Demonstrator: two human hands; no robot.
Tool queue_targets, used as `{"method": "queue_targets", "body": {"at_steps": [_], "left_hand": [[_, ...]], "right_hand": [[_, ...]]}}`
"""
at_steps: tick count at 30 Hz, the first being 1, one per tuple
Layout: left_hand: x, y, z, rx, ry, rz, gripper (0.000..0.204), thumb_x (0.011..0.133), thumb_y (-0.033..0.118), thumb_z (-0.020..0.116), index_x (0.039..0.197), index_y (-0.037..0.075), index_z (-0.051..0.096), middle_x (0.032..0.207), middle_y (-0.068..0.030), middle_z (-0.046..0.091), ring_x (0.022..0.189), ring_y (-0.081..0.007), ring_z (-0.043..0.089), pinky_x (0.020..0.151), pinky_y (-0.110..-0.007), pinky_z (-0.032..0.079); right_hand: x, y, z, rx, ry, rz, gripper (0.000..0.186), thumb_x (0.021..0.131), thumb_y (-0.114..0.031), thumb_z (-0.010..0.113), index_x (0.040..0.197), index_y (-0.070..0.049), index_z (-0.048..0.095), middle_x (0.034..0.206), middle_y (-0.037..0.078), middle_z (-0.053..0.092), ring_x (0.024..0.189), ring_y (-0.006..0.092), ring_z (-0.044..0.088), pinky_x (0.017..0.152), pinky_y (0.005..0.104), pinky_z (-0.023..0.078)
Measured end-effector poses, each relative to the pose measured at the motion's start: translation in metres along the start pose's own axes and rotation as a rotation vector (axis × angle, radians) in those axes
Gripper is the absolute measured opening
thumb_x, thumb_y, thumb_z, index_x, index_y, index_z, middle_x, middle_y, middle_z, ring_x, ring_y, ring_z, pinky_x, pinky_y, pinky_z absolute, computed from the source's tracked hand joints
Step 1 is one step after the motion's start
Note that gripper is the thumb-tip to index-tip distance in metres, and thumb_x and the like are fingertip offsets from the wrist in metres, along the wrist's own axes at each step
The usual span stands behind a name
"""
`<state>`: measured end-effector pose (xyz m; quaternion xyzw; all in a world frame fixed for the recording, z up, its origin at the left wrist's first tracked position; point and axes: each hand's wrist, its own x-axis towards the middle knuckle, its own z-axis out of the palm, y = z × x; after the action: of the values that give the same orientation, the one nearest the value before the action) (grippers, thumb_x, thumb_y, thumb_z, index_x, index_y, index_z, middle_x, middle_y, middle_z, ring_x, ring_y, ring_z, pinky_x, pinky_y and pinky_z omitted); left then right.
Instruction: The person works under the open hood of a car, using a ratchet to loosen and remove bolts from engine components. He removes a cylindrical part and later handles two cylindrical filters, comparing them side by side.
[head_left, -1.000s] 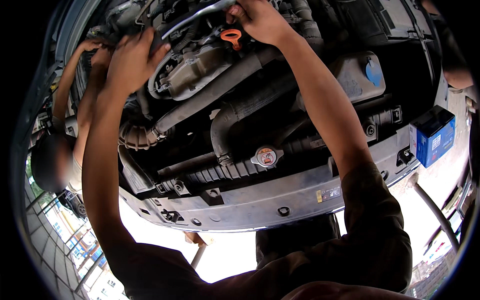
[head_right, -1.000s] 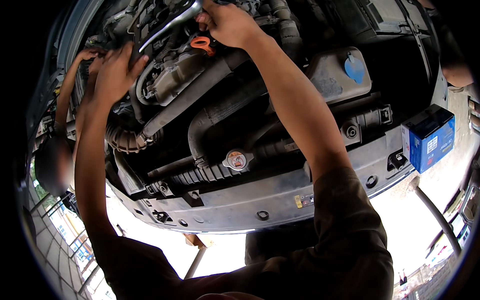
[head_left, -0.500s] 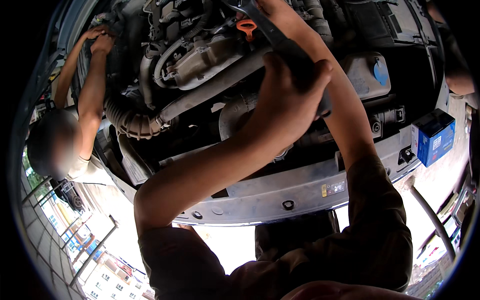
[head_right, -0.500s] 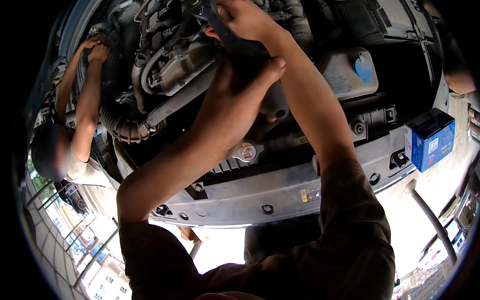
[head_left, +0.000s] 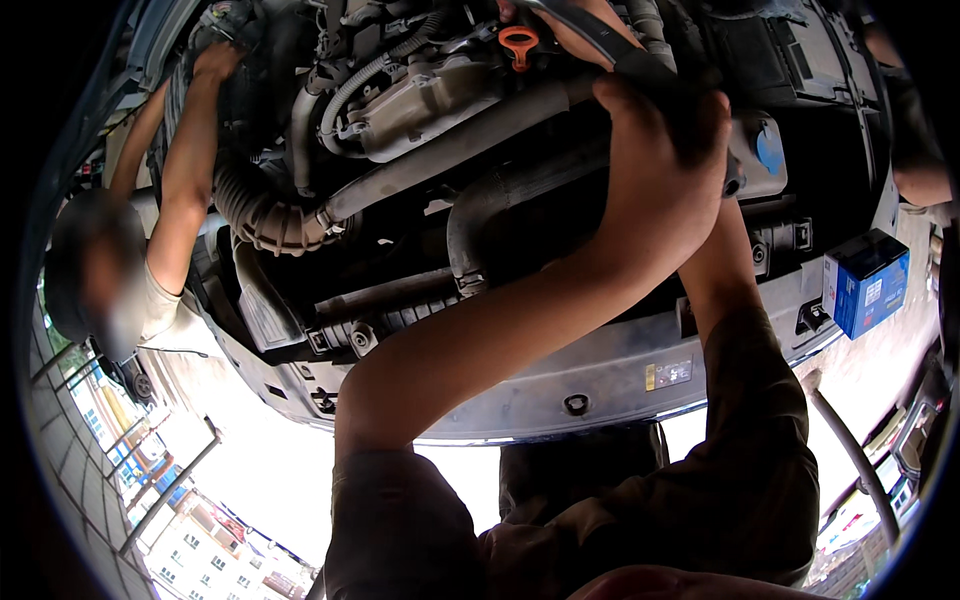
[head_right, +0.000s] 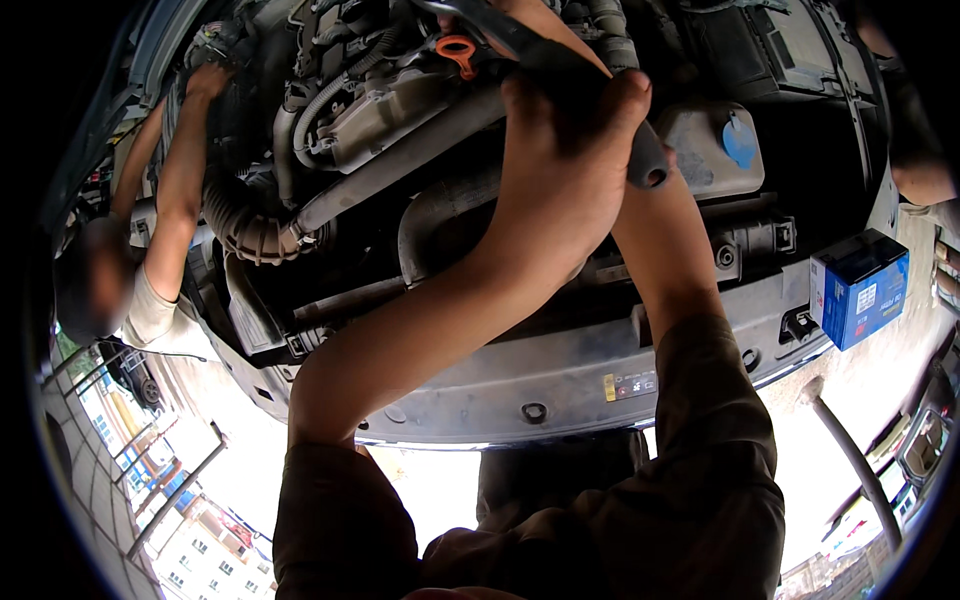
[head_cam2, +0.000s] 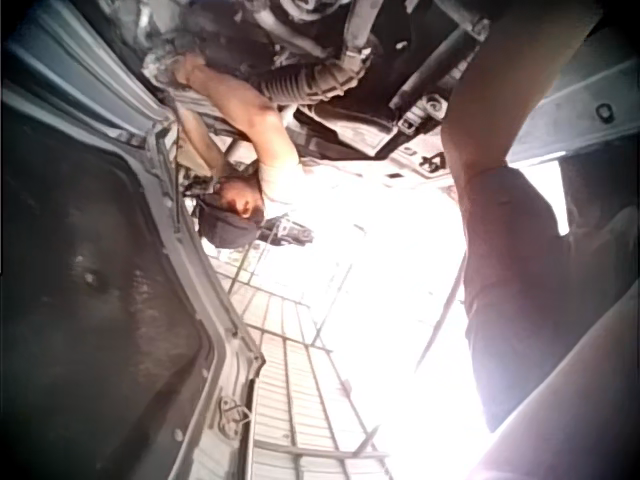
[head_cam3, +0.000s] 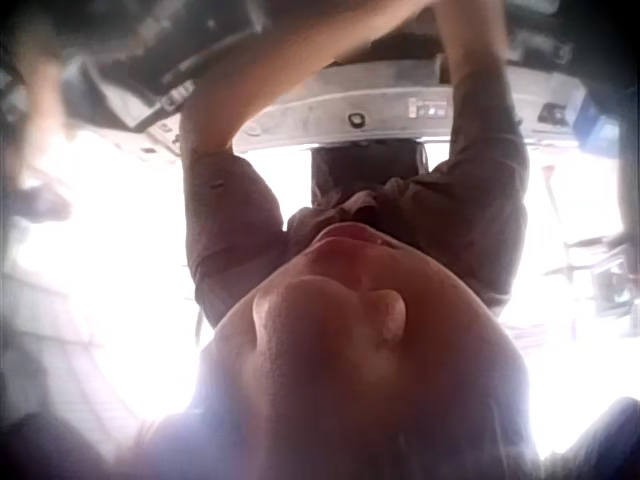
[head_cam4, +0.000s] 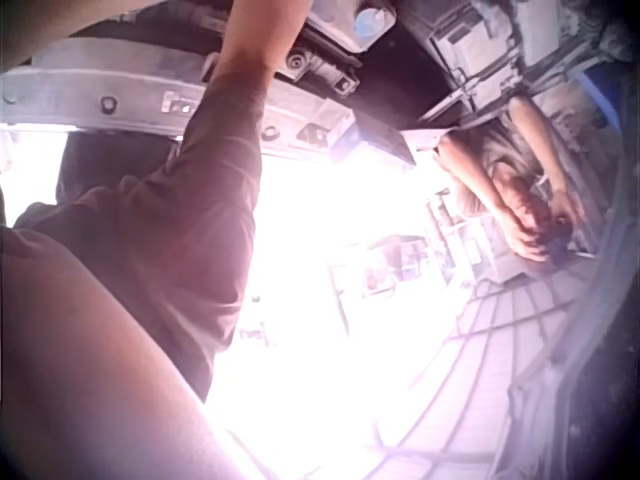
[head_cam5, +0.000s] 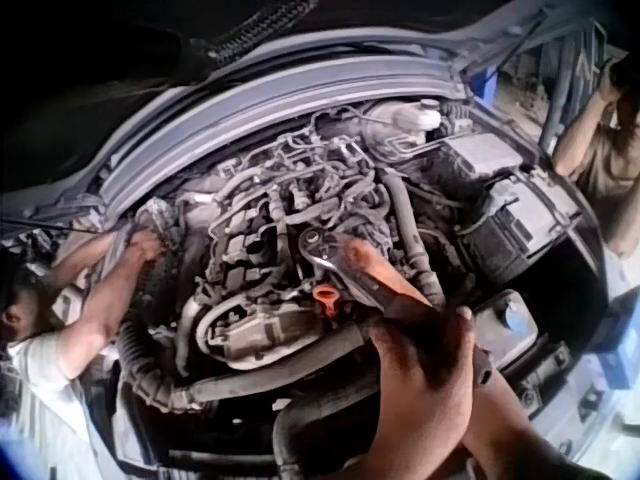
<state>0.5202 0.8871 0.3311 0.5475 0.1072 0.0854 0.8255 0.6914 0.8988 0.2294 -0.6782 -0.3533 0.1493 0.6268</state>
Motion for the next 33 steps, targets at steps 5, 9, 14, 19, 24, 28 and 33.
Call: {"method": "queue_targets", "body": {"at_steps": [5, 9, 14, 19, 24, 28, 33], "left_hand": [[0.016, -0.033, 0.029, 0.137, 0.187, 0.355, 0.036, 0.096, 0.006, 0.064, 0.111, -0.01, 0.036, 0.085, -0.0141, 0.059, 0.063, -0.0187, 0.059, 0.059, -0.033, 0.05], [0.01, 0.003, -0.011, 0.081, -0.044, 0.132, 0.023, 0.093, 0.006, 0.067, 0.106, -0.005, 0.052, 0.081, -0.0095, 0.064, 0.061, -0.0171, 0.061, 0.056, -0.031, 0.051], [-0.005, 0.053, -0.071, 0.065, -0.179, -0.214, 0.033, 0.088, 0.004, 0.068, 0.111, -0.003, 0.046, 0.069, -0.0052, 0.059, 0.047, -0.0147, 0.06, 0.045, -0.029, 0.05], [0.013, 0.099, -0.154, 0.228, -0.149, -0.445, 0.029, 0.086, 0.02, 0.079, 0.1, 0.002, 0.061, 0.066, -0.0037, 0.059, 0.041, -0.0127, 0.054, 0.039, -0.026, 0.042], [0.057, 0.117, -0.2, 0.793, -0.224, -0.408, 0.043, 0.092, 0.046, 0.075, 0.1, 0.005, 0.063, 0.066, -0.0014, 0.059, 0.047, -0.0093, 0.055, 0.043, -0.024, 0.044], [0.098, 0.11, -0.195, 0.976, -0.212, -0.407, 0.053, 0.094, 0.056, 0.07, 0.111, 0.006, 0.063, 0.068, -0.0009, 0.06, 0.052, -0.0096, 0.058, 0.047, -0.024, 0.046], [0.142, 0.109, -0.165, 0.964, -0.305, -0.466, 0.071, 0.09, 0.07, 0.067, 0.118, 0.006, 0.068, 0.08, -0.0042, 0.067, 0.058, -0.0118, 0.062, 0.056, -0.027, 0.052]], "right_hand": [[0.009, 0.026, -0.006, -0.058, 0.087, -0.005, 0.014, 0.101, -0.012, 0.063, 0.11, -0.001, 0.06, 0.083, -0.001, 0.057, 0.08, 0.0075, 0.051, 0.07, 0.0279, 0.046], [0.015, 0.037, -0.005, -0.059, 0.132, -0.013, 0.011, 0.103, -0.011, 0.06, 0.109, -0.001, 0.06, 0.085, -0.001, 0.057, 0.082, 0.0075, 0.051, 0.072, 0.0274, 0.046], [0.013, 0.057, -0.016, -0.095, 0.227, -0.034, 0.01, 0.106, -0.01, 0.055, 0.108, -0.002, 0.061, 0.087, -0.002, 0.056, 0.086, 0.0074, 0.05, 0.075, 0.0266, 0.045], [0.012, 0.027, 0.006, 0.069, 0.181, -0.063, 0.013, 0.108, -0.011, 0.051, 0.108, -0.002, 0.061, 0.082, -0.004, 0.052, 0.074, 0.0068, 0.044, 0.066, 0.0273, 0.04], [0.013, 0.021, 0.004, -0.009, 0.064, -0.072, 0.027, 0.112, -0.024, 0.05, 0.119, 0.001, 0.059, 0.1, 0.005, 0.06, 0.094, 0.0133, 0.052, 0.088, 0.0314, 0.047], [0.008, 0.017, 0.008, 0.055, 0.129, -0.028, 0.024, 0.111, -0.018, 0.05, 0.122, 0.001, 0.059, 0.101, 0.006, 0.062, 0.095, 0.0137, 0.054, 0.088, 0.0302, 0.048], [0.012, 0.013, 0.011, 0.097, 0.004, -0.079, 0.016, 0.109, -0.012, 0.052, 0.114, 0.001, 0.06, 0.098, 0.005, 0.063, 0.094, 0.0139, 0.056, 0.088, 0.0307, 0.049]]}}
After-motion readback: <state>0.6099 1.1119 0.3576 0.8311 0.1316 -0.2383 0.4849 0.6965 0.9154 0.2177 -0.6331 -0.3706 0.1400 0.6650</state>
